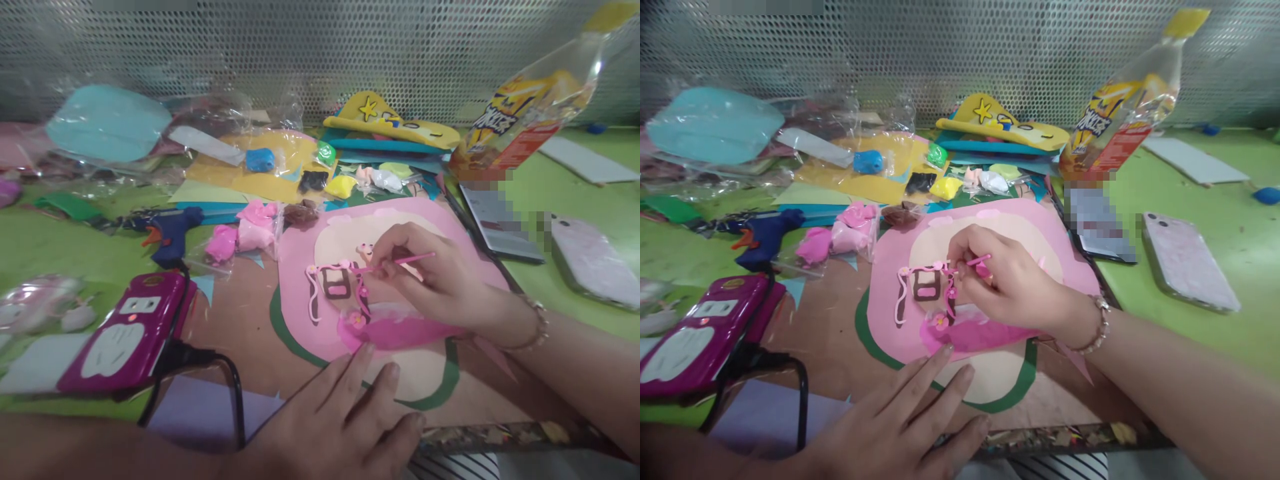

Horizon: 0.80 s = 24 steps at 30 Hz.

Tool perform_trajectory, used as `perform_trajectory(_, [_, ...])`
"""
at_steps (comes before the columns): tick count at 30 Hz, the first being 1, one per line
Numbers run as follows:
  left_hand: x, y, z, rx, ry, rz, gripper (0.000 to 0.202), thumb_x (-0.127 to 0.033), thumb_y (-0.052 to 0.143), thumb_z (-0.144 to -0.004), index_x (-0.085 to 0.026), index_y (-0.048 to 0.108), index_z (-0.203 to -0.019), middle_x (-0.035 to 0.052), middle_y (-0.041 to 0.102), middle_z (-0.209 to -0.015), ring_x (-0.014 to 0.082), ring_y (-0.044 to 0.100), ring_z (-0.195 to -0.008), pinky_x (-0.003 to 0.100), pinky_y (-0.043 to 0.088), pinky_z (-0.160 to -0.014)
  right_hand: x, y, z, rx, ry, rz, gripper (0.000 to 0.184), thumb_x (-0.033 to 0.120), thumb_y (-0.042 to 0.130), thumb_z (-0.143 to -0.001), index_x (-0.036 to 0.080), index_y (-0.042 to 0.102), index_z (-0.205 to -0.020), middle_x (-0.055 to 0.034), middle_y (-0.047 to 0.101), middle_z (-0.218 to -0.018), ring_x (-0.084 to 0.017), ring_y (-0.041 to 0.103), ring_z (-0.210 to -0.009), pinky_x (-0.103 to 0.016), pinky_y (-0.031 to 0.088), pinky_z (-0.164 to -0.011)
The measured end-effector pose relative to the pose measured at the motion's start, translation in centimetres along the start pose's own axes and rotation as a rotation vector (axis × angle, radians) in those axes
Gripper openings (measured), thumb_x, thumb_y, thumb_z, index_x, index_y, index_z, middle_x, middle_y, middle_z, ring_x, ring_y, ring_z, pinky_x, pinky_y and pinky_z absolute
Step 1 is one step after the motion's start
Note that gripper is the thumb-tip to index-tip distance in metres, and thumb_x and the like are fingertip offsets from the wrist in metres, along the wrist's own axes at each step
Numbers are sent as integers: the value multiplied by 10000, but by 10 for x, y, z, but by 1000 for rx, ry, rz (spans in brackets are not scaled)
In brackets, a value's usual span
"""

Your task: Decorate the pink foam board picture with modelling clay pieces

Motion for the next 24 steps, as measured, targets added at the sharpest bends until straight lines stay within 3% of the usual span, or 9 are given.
perform_trajectory(24, [0,2,1,-3,6,-8,440,-430,517,-859,-304,486,-1279,54,530,-1302,312,517,-1175,395,470,-906,1,0,0,-8,-44,19,193,15,482,-753,155,507,-884,-37,581,-805,-133,550,-713,-264,447,-618])
Point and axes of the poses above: each hand's wrist, its own z-axis away from the middle knuckle, its own y-axis out of the palm, x = y × z, the point moved 1 cm from there along -z, towards the middle knuckle
